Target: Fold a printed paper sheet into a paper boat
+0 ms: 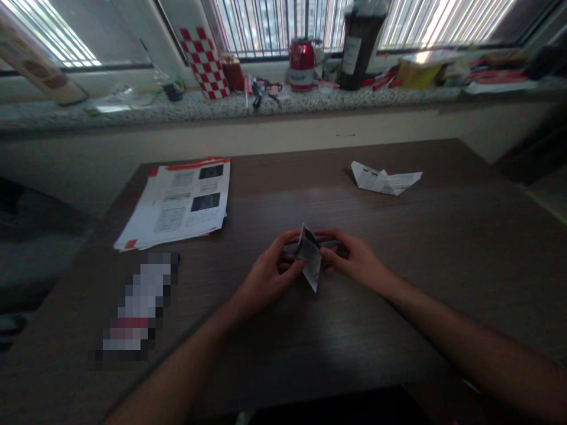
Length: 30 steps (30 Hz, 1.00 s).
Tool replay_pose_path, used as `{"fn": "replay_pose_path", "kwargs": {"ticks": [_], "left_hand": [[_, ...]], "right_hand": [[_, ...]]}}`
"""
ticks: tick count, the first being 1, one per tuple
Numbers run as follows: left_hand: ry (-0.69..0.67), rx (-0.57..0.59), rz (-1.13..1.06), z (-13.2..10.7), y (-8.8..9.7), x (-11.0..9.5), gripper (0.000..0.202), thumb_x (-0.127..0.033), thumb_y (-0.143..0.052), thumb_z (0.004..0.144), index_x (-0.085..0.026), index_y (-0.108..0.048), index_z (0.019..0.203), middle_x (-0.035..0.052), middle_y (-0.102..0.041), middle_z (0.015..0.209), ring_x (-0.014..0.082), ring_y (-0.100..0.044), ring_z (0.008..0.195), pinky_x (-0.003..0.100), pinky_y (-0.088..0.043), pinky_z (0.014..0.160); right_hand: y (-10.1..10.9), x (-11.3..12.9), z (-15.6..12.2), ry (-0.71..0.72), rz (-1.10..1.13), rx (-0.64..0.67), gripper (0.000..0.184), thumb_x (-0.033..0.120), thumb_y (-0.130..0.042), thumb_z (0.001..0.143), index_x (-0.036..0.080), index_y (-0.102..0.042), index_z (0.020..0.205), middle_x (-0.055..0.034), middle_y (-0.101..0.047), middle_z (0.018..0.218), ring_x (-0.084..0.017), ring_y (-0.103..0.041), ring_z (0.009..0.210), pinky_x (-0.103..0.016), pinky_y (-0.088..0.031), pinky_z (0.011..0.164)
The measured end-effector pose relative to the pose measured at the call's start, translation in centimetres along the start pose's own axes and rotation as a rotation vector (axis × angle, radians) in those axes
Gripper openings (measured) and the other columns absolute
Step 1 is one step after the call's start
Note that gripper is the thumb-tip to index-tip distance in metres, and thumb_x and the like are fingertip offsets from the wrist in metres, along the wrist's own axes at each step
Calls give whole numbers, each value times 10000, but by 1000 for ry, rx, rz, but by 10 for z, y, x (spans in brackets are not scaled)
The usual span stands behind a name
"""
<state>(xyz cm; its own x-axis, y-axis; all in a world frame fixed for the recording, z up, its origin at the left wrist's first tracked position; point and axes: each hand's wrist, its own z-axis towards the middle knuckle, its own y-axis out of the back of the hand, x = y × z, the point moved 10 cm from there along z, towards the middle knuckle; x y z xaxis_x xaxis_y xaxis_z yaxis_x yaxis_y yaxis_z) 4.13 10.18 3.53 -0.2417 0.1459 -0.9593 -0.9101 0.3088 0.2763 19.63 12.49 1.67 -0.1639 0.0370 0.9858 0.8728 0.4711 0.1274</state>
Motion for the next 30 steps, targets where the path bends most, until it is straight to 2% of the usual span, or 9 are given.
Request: {"fn": "replay_pose_path", "kwargs": {"ticks": [5,11,14,20,24,30], "left_hand": [[7,15,4,0,0,4,476,-211,-617,1002,-251,-516,1465,116,-650,1390,228,-722,1044,397,-628,890],[-8,22,3,1,3,3,412,-184,-560,1027,-253,-565,1433,98,-661,1399,250,-682,1201,460,-553,1059],[-7,31,22,1,4,3,388,-185,-539,1035,-250,-587,1415,90,-671,1389,248,-674,1213,474,-522,1095],[-25,20,21,1,6,-1,411,-158,-504,1025,-247,-583,1418,82,-692,1359,246,-673,1214,467,-512,1107],[-40,16,34,1,6,-4,407,-156,-502,1024,-253,-587,1410,94,-689,1365,254,-678,1213,481,-525,1091],[-44,21,40,0,4,-1,423,-161,-526,1024,-258,-563,1434,97,-688,1346,249,-690,1197,452,-564,1045]], "right_hand": [[3,5,-1,60,-48,-18,386,353,-640,995,252,-615,1367,-110,-677,1359,-207,-751,980,-337,-697,697],[6,9,-3,114,-102,-15,361,341,-611,1018,261,-612,1370,-93,-700,1334,-192,-768,940,-357,-687,772],[5,10,-3,125,-93,7,348,331,-594,1030,267,-608,1371,-80,-717,1298,-190,-774,942,-362,-678,808],[3,13,-4,152,-145,34,354,326,-557,1048,278,-599,1397,-73,-722,1301,-192,-770,947,-379,-649,857],[3,18,-5,185,-207,25,328,295,-542,1050,267,-627,1365,-54,-755,1200,-190,-753,958,-369,-626,868],[1,17,-4,194,-227,22,352,347,-624,1013,268,-627,1356,-67,-743,1226,-210,-747,982,-385,-618,868]]}}
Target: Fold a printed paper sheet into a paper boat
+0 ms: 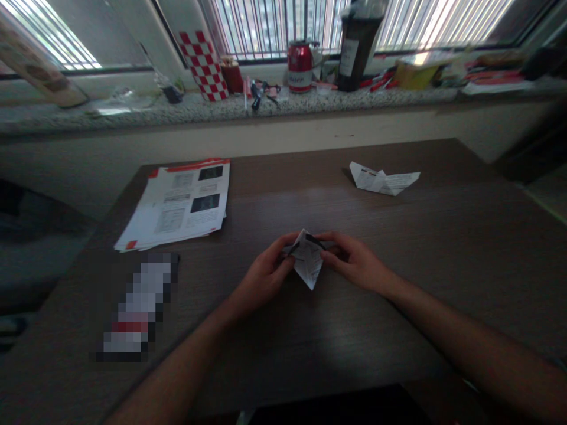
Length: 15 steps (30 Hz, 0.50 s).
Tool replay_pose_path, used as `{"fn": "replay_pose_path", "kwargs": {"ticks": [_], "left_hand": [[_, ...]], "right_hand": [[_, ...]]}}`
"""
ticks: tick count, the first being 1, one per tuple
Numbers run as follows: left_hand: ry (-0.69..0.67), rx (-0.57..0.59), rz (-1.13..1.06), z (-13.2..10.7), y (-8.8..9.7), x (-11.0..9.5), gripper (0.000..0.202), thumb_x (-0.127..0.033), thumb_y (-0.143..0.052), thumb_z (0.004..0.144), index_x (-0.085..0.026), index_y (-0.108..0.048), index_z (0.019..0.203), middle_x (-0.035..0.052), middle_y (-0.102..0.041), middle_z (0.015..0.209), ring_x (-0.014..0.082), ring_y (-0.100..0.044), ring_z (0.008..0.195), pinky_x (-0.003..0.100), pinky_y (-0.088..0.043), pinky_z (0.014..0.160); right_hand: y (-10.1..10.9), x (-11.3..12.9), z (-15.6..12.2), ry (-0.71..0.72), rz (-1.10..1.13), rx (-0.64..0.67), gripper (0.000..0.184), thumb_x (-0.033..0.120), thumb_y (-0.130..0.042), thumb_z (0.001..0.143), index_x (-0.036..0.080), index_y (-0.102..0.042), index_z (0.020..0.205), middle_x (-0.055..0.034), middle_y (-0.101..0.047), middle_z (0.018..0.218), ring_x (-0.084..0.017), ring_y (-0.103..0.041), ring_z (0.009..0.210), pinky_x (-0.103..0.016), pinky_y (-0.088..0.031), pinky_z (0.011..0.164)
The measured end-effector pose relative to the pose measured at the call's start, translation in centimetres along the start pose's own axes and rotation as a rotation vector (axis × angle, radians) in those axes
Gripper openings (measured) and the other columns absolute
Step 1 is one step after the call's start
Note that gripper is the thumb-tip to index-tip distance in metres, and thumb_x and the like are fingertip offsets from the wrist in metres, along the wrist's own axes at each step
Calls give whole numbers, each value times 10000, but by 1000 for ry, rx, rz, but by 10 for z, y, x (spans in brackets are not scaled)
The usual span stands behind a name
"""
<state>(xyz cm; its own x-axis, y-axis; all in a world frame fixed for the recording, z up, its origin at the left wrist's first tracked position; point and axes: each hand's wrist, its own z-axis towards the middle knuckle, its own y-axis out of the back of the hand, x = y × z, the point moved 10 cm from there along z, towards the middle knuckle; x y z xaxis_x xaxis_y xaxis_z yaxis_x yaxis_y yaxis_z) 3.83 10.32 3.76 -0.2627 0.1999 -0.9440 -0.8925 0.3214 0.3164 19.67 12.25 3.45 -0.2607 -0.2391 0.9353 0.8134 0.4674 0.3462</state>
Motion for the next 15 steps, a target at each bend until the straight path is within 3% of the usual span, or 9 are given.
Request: {"fn": "replay_pose_path", "kwargs": {"ticks": [7,15], "left_hand": [[14,8,-37,-1,-1,0,451,-151,-514,1019,-265,-541,1454,96,-685,1359,246,-696,1168,440,-579,1011],[27,46,-31,-3,2,5,406,-162,-468,1044,-308,-602,1399,38,-678,1365,226,-625,1268,425,-475,1135]], "right_hand": [[-1,-5,0,-19,66,15,369,328,-629,1003,271,-618,1368,-64,-743,1209,-205,-746,954,-381,-620,848],[1,-1,0,13,14,22,342,260,-597,1009,279,-638,1348,-53,-735,1225,-210,-726,1021,-380,-594,888]]}}
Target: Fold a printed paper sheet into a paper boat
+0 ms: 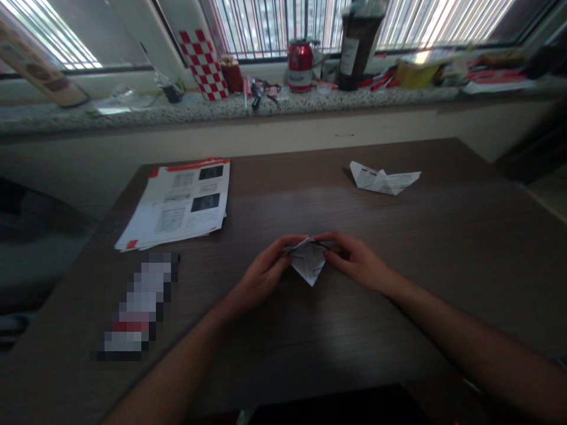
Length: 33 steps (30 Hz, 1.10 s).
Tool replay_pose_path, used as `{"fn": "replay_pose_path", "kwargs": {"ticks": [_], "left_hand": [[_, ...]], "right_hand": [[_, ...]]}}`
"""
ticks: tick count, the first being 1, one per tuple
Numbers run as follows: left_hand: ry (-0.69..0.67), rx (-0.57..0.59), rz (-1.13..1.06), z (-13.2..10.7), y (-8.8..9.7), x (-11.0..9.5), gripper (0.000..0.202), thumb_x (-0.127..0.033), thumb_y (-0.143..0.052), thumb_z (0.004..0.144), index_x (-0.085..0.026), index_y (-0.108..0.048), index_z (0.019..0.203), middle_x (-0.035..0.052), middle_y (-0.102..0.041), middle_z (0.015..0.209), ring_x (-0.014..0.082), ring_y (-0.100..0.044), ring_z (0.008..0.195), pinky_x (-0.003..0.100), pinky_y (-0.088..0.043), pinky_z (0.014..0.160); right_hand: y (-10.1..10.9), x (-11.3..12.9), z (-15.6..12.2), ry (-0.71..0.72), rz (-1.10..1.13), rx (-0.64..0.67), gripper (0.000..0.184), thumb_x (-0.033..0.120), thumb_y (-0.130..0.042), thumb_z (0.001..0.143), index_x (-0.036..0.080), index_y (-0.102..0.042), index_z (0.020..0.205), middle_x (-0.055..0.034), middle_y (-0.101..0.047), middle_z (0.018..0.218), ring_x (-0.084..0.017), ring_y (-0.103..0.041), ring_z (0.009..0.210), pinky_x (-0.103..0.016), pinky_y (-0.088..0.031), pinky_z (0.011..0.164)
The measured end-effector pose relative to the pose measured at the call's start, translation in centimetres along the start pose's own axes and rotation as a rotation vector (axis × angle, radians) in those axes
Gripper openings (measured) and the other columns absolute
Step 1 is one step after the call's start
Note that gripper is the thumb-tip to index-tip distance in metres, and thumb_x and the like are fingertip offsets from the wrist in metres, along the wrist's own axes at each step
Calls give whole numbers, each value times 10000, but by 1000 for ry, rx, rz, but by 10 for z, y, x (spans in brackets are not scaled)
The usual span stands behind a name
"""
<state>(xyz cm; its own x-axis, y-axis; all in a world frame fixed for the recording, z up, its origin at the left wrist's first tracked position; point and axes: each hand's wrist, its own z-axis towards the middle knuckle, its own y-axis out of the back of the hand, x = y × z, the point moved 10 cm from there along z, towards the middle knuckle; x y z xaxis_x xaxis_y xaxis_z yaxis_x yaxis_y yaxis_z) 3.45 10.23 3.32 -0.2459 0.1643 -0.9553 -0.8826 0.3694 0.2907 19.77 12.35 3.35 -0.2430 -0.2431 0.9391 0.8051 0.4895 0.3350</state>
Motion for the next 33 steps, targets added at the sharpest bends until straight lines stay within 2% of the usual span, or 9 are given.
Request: {"fn": "replay_pose_path", "kwargs": {"ticks": [5,11,15,18,21,24,26,28,33], "left_hand": [[47,-11,-30,0,2,1,383,-161,-443,1026,-269,-660,1323,44,-711,1308,237,-656,1218,428,-505,1095],[70,0,-63,-1,2,-1,399,-151,-429,998,-285,-708,1249,34,-662,1430,259,-589,1351,465,-459,1144],[107,-33,-91,-1,4,-1,302,-286,-452,1060,-252,-730,1174,71,-666,1417,281,-593,1332,453,-485,1091],[104,-60,-22,0,5,-5,243,-378,-552,1050,-230,-735,1107,75,-685,1357,263,-631,1235,399,-487,1040],[145,-41,28,-1,2,-1,224,-401,-626,1014,-218,-725,1097,55,-724,1124,194,-663,920,310,-510,812],[198,-27,52,-2,0,7,251,-424,-677,978,-212,-719,1106,8,-676,883,138,-550,670,254,-422,612],[203,-29,59,-3,0,9,267,-422,-705,958,-216,-717,1126,-11,-642,817,129,-510,631,242,-381,570],[185,-41,53,-3,0,7,272,-410,-717,955,-225,-711,1156,-15,-640,821,131,-522,654,240,-395,585],[153,-29,-87,-4,-5,-1,313,-368,-736,954,-243,-650,1228,10,-685,999,147,-619,789,252,-497,695]], "right_hand": [[-1,6,0,75,-33,31,349,221,-574,1013,301,-653,1343,-49,-705,1300,-228,-673,1189,-414,-543,1013],[-2,20,-2,174,-121,60,371,175,-555,1020,302,-677,1347,-65,-657,1387,-219,-622,1282,-425,-501,1082],[-3,21,-4,209,-145,78,357,236,-579,1035,310,-679,1369,-84,-623,1429,-237,-607,1309,-441,-505,1082],[-4,22,-5,232,-155,75,330,272,-584,1047,312,-693,1356,-88,-614,1435,-245,-606,1314,-454,-493,1100],[-3,22,-5,235,-177,57,299,279,-591,1049,322,-719,1315,-83,-596,1451,-249,-601,1325,-460,-490,1111],[-1,22,-6,235,-188,36,276,273,-621,1034,324,-740,1278,-82,-573,1469,-252,-588,1343,-460,-491,1119],[-1,22,-6,229,-181,25,263,258,-640,1021,319,-752,1251,-82,-564,1473,-249,-590,1339,-459,-494,1120],[0,22,-6,220,-172,10,259,241,-658,1006,316,-761,1232,-81,-564,1466,-247,-604,1318,-464,-502,1116],[4,22,-7,217,-155,-39,259,232,-683,984,319,-771,1212,-81,-560,1476,-252,-622,1288,-472,-530,1089]]}}
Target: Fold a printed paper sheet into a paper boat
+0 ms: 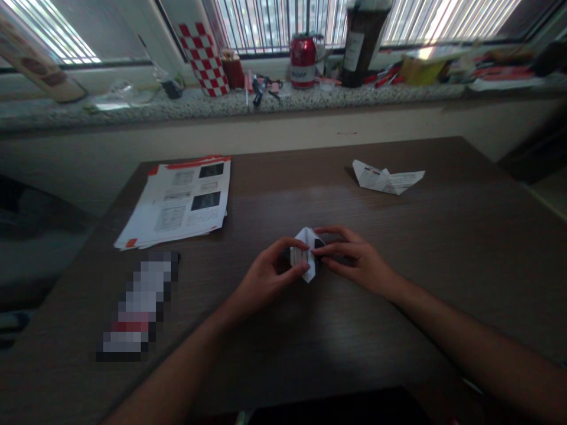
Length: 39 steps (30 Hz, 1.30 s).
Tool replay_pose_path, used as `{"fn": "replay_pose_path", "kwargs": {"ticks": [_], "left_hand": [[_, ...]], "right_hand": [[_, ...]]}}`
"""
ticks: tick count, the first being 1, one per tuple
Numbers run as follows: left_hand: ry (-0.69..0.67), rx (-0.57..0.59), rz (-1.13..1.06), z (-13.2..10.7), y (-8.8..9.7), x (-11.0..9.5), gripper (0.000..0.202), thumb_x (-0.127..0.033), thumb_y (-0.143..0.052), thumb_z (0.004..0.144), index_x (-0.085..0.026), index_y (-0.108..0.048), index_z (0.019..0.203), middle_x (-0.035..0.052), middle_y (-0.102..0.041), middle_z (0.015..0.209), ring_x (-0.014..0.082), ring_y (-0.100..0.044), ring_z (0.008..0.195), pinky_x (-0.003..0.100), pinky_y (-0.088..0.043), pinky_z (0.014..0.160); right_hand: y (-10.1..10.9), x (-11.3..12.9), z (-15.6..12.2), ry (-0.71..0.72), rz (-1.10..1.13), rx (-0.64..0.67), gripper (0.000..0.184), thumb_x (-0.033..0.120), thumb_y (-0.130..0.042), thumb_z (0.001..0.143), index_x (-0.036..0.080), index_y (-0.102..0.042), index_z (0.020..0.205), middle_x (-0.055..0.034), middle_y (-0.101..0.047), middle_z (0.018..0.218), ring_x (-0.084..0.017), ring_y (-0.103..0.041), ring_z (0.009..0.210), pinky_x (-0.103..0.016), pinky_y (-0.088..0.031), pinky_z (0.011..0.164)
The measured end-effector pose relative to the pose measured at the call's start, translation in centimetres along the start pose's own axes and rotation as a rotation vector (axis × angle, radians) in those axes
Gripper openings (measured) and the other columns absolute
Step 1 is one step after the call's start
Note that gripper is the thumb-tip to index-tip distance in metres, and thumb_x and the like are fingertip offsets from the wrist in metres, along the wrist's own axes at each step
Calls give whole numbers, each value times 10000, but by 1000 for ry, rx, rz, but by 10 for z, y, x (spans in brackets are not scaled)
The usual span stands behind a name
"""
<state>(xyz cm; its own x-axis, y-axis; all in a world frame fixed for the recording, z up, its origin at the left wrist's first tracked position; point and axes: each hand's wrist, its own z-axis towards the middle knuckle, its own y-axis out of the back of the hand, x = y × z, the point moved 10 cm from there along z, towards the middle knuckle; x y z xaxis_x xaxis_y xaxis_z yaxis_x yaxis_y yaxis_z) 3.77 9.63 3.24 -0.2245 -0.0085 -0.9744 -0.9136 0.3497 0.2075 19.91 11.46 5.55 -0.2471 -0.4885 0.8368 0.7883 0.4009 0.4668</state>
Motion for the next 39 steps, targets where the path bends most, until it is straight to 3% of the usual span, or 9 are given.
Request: {"fn": "replay_pose_path", "kwargs": {"ticks": [10,14,17,20,23,25,28,31,39], "left_hand": [[-27,-32,-80,0,-1,8,482,-237,-735,917,-258,-533,1354,37,-653,1114,181,-671,948,297,-574,826],[-72,2,30,-1,-4,4,474,-191,-701,927,-270,-544,1366,26,-648,1098,178,-664,938,295,-566,819],[-112,64,62,-2,-11,0,495,-166,-674,938,-280,-535,1400,43,-660,1184,200,-675,1020,327,-562,889],[-135,94,51,-4,-15,-5,576,-145,-669,937,-289,-494,1467,60,-653,1266,218,-667,1114,349,-546,958],[-101,65,73,-4,-13,-7,632,-188,-701,934,-274,-461,1513,63,-676,1219,209,-681,1026,330,-558,873],[-58,29,101,-3,-8,-7,539,-283,-692,971,-238,-507,1476,49,-705,1083,196,-679,900,310,-552,773],[-40,-24,157,-2,-2,-10,273,-378,-609,1034,-178,-680,1206,47,-726,974,187,-665,836,304,-527,744],[-30,-47,178,0,0,-9,257,-382,-585,1045,-167,-721,1084,48,-743,962,191,-670,850,301,-516,751],[-30,-55,203,0,-1,-8,230,-345,-591,1035,-177,-748,1043,37,-763,924,189,-689,825,281,-515,718]], "right_hand": [[-5,-18,0,-168,319,-58,138,276,-745,926,269,-716,1061,-81,-566,1431,-249,-634,1271,-435,-605,1013],[-4,-34,0,-287,519,-135,358,357,-795,883,273,-597,1169,-95,-635,1359,-214,-738,1011,-409,-634,873],[-4,-41,0,-371,457,-115,379,412,-762,904,252,-617,1215,-86,-723,1181,-214,-736,938,-371,-614,796],[-6,-39,1,-398,340,-47,259,436,-713,932,220,-708,1077,-63,-758,982,-210,-721,871,-353,-585,768],[-4,-36,0,-404,274,-52,238,430,-708,935,214,-737,1030,-46,-760,915,-190,-702,804,-326,-558,722],[-2,-35,-1,-406,260,-81,239,431,-713,933,212,-739,1024,-39,-758,894,-178,-691,773,-307,-541,689],[-1,-33,-2,-396,251,-105,224,426,-728,923,210,-730,983,-30,-751,867,-165,-677,737,-288,-526,651],[-1,-31,-2,-371,235,-111,213,420,-741,915,213,-726,962,-23,-747,860,-160,-672,726,-281,-524,641],[-6,-30,-3,-360,234,-89,193,407,-726,930,218,-723,972,-17,-742,857,-153,-665,719,-271,-524,631]]}}
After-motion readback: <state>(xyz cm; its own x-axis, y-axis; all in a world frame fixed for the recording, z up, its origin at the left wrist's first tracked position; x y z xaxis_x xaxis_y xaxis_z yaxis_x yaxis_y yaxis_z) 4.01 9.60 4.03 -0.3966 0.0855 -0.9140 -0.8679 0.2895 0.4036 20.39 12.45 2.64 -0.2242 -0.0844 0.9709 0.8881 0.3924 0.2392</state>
